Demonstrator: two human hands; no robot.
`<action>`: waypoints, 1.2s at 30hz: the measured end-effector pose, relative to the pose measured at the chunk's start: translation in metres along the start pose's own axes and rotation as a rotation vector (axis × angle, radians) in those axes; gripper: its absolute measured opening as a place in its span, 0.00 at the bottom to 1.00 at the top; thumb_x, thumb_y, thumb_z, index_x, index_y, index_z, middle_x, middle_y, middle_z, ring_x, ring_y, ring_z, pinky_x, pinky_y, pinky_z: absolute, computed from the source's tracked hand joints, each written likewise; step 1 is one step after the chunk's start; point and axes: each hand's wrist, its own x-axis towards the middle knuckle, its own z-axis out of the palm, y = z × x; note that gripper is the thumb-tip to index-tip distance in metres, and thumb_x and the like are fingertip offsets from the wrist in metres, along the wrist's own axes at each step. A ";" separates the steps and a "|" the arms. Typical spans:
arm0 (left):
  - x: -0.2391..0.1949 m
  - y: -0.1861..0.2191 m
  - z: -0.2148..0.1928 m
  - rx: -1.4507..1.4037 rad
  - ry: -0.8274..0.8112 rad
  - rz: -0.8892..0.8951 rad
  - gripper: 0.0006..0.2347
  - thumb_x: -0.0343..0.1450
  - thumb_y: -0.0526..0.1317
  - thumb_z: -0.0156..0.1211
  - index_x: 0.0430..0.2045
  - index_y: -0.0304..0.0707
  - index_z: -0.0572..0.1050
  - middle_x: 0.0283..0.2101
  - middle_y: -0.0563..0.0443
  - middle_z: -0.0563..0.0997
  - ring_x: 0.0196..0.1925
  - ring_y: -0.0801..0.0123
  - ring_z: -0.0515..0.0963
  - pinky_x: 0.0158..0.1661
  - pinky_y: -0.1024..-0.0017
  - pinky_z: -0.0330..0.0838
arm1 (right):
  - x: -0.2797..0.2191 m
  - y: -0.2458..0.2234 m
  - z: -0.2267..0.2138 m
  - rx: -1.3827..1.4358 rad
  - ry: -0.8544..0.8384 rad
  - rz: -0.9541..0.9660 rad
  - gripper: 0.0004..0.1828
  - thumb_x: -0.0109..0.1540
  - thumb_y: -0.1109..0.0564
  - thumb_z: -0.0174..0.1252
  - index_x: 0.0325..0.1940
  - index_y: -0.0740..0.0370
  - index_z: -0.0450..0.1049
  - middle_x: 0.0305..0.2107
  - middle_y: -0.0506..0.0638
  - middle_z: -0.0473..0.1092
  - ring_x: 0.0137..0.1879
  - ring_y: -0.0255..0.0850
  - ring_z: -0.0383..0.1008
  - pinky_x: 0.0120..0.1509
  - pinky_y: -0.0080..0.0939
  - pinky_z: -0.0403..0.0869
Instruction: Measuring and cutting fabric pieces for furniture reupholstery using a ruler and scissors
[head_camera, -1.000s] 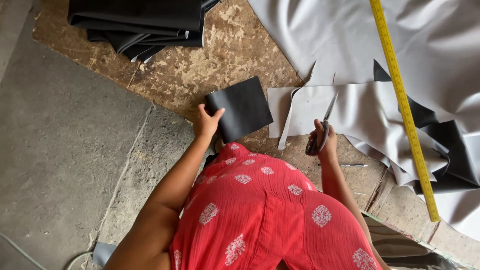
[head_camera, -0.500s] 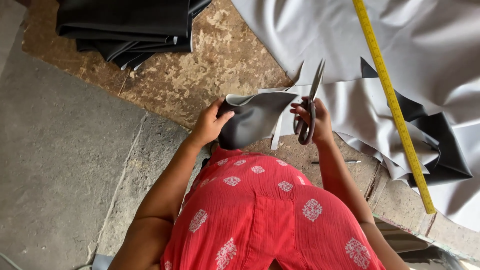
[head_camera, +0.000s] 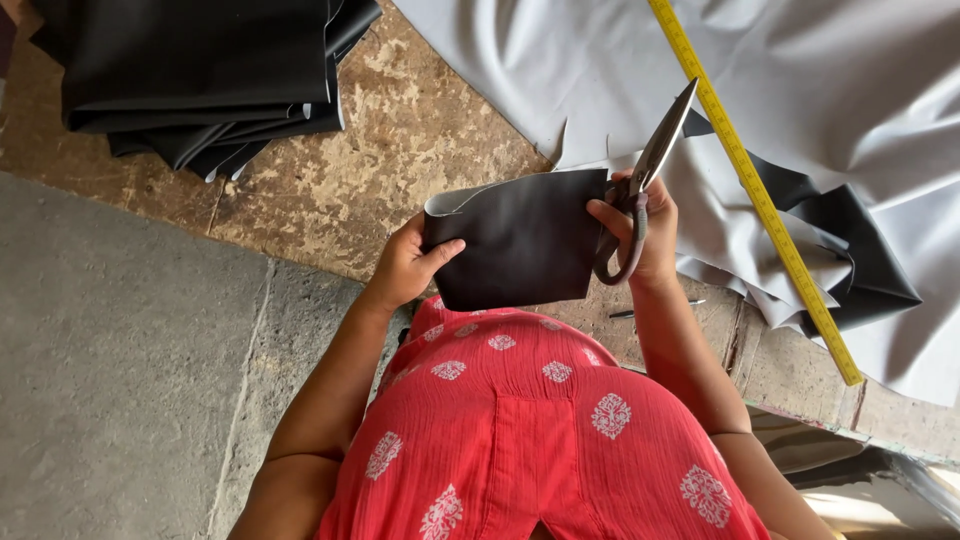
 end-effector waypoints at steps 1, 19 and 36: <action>0.002 -0.005 0.000 -0.001 -0.009 0.002 0.08 0.70 0.33 0.69 0.41 0.34 0.78 0.33 0.50 0.83 0.38 0.75 0.77 0.42 0.69 0.77 | -0.001 -0.001 0.001 -0.001 0.009 -0.002 0.24 0.50 0.69 0.77 0.46 0.62 0.75 0.27 0.49 0.70 0.34 0.31 0.72 0.39 0.27 0.71; 0.041 -0.024 0.069 -0.810 -0.210 -0.618 0.29 0.70 0.57 0.62 0.59 0.33 0.72 0.52 0.35 0.79 0.49 0.51 0.82 0.49 0.55 0.78 | -0.053 -0.011 0.023 -0.125 0.216 0.008 0.27 0.50 0.64 0.80 0.48 0.61 0.73 0.26 0.51 0.74 0.33 0.33 0.74 0.42 0.31 0.73; 0.055 -0.017 0.098 0.036 0.207 -0.047 0.22 0.57 0.45 0.84 0.40 0.38 0.80 0.33 0.43 0.84 0.38 0.64 0.81 0.43 0.61 0.75 | -0.091 -0.018 0.026 0.111 0.034 -0.010 0.24 0.67 0.48 0.59 0.58 0.68 0.66 0.21 0.60 0.69 0.18 0.46 0.72 0.21 0.39 0.73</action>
